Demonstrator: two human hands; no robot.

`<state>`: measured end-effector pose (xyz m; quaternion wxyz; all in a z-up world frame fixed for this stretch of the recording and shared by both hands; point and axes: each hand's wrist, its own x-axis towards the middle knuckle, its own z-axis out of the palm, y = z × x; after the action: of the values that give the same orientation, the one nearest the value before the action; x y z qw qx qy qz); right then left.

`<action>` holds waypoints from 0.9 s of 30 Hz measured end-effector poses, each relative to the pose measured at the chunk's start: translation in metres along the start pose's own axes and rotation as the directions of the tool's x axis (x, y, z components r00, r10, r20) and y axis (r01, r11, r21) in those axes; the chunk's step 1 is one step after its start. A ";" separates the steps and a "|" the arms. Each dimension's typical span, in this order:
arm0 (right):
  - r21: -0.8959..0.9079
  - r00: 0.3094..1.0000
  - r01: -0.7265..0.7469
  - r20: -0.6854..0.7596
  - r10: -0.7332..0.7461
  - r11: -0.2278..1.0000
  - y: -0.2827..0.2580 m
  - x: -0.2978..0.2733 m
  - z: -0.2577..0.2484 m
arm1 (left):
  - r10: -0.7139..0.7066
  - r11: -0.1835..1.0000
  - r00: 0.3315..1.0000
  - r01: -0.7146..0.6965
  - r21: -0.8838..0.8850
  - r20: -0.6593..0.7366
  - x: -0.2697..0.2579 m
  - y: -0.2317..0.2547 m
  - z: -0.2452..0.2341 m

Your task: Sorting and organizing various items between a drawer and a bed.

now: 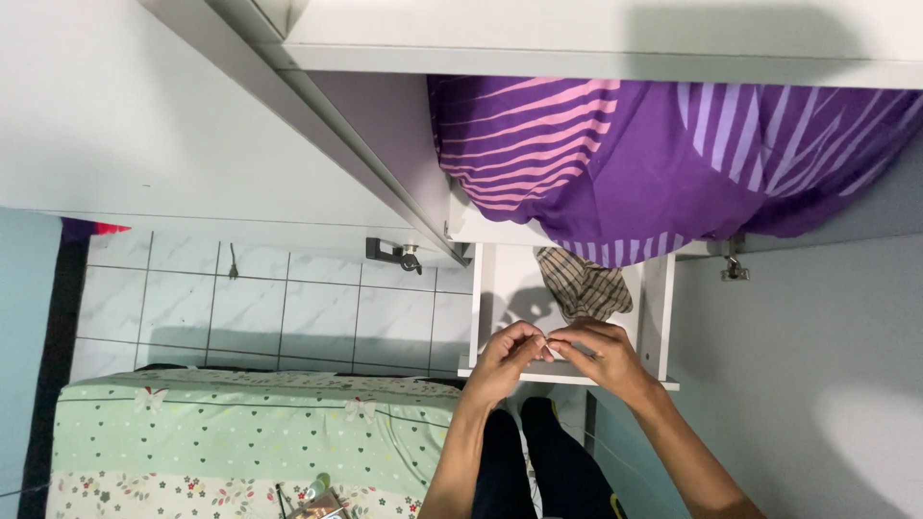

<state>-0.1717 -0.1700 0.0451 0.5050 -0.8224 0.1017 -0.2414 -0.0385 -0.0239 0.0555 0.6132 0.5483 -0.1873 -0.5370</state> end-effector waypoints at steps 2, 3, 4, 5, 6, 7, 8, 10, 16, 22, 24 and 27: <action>0.006 1.000 -0.001 0.001 0.001 1.000 0.002 0.000 0.001 | -0.005 1.000 1.000 0.005 0.006 0.001 0.001 0.001 -0.001; 0.011 1.000 -0.002 0.001 0.002 1.000 0.003 0.000 0.001 | -0.011 1.000 1.000 0.011 0.013 0.002 0.001 0.001 -0.002; 0.011 1.000 -0.003 0.001 0.003 1.000 0.005 0.000 0.002 | -0.012 1.000 1.000 0.012 0.012 0.002 0.002 0.002 -0.002; 0.013 1.000 0.002 0.000 -0.002 1.000 0.006 -0.001 0.002 | -0.013 1.000 1.000 0.013 0.016 0.003 0.002 0.003 -0.002; 0.015 1.000 0.006 -0.001 -0.006 1.000 0.008 -0.002 0.003 | -0.016 1.000 1.000 0.016 0.020 0.004 0.002 0.004 -0.002; 0.016 1.000 0.004 -0.002 -0.004 1.000 0.005 -0.001 0.003 | -0.018 1.000 1.000 0.018 0.019 0.004 0.002 0.004 -0.002; 0.021 1.000 0.001 0.001 -0.001 1.000 0.004 0.000 0.002 | -0.020 1.000 1.000 0.020 0.015 0.003 0.003 0.004 -0.001; 0.027 1.000 -0.001 0.003 0.001 1.000 0.003 0.001 0.002 | -0.022 1.000 1.000 0.022 0.011 0.001 0.003 0.006 -0.001; 0.012 1.000 0.007 0.001 -0.007 1.000 0.007 -0.001 0.002 | -0.031 0.999 0.999 0.031 0.022 0.012 0.002 0.008 -0.001; 0.027 1.000 -0.003 -0.004 0.003 1.000 0.007 -0.003 0.002 | -0.030 0.999 1.000 0.030 -0.013 0.008 0.001 0.006 0.001; 0.012 1.000 -0.004 -0.018 0.005 1.000 0.009 -0.005 0.003 | -0.028 0.999 1.000 0.028 -0.022 0.005 0.002 0.002 0.001; 0.017 1.000 -0.006 -0.021 0.006 1.000 0.005 -0.003 0.003 | -0.028 0.999 1.000 0.028 -0.033 0.007 0.000 0.005 0.002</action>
<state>-0.1729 -0.1690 0.0385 0.5114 -0.8153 0.1075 -0.2495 -0.0377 -0.0260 0.0603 0.6139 0.5389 -0.1728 -0.5503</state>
